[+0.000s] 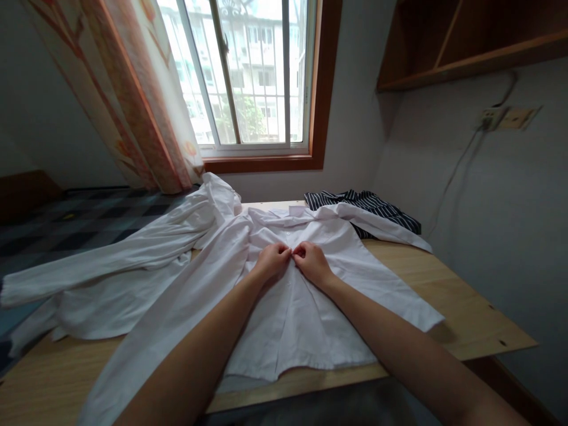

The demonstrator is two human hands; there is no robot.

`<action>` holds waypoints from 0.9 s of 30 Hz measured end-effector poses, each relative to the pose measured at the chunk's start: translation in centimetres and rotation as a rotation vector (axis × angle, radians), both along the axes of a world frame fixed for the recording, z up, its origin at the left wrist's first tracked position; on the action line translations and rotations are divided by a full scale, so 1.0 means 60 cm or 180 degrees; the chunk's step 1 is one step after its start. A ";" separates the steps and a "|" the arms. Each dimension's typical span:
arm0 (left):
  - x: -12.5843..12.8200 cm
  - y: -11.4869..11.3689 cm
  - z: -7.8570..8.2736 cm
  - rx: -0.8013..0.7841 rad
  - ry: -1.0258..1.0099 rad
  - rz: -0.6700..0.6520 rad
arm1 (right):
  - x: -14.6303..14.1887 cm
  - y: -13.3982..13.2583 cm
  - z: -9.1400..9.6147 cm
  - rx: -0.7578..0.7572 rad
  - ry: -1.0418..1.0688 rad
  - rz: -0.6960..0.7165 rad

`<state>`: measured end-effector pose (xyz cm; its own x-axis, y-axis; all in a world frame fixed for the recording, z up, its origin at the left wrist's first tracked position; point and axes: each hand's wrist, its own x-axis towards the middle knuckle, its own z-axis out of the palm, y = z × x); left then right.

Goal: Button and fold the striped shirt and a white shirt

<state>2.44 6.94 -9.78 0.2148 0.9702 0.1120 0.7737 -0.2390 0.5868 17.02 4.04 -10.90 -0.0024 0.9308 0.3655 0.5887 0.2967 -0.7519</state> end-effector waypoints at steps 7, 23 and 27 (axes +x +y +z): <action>0.004 -0.005 0.008 0.0041 0.0202 -0.0020 | 0.004 0.001 0.002 -0.0061 -0.0084 0.0086; 0.017 -0.022 0.015 0.0225 0.0612 0.0292 | 0.020 0.013 0.010 -0.0524 0.0300 0.0470; 0.012 -0.014 0.008 0.0220 0.0199 0.0242 | 0.014 0.014 0.004 -0.0570 0.0440 0.0325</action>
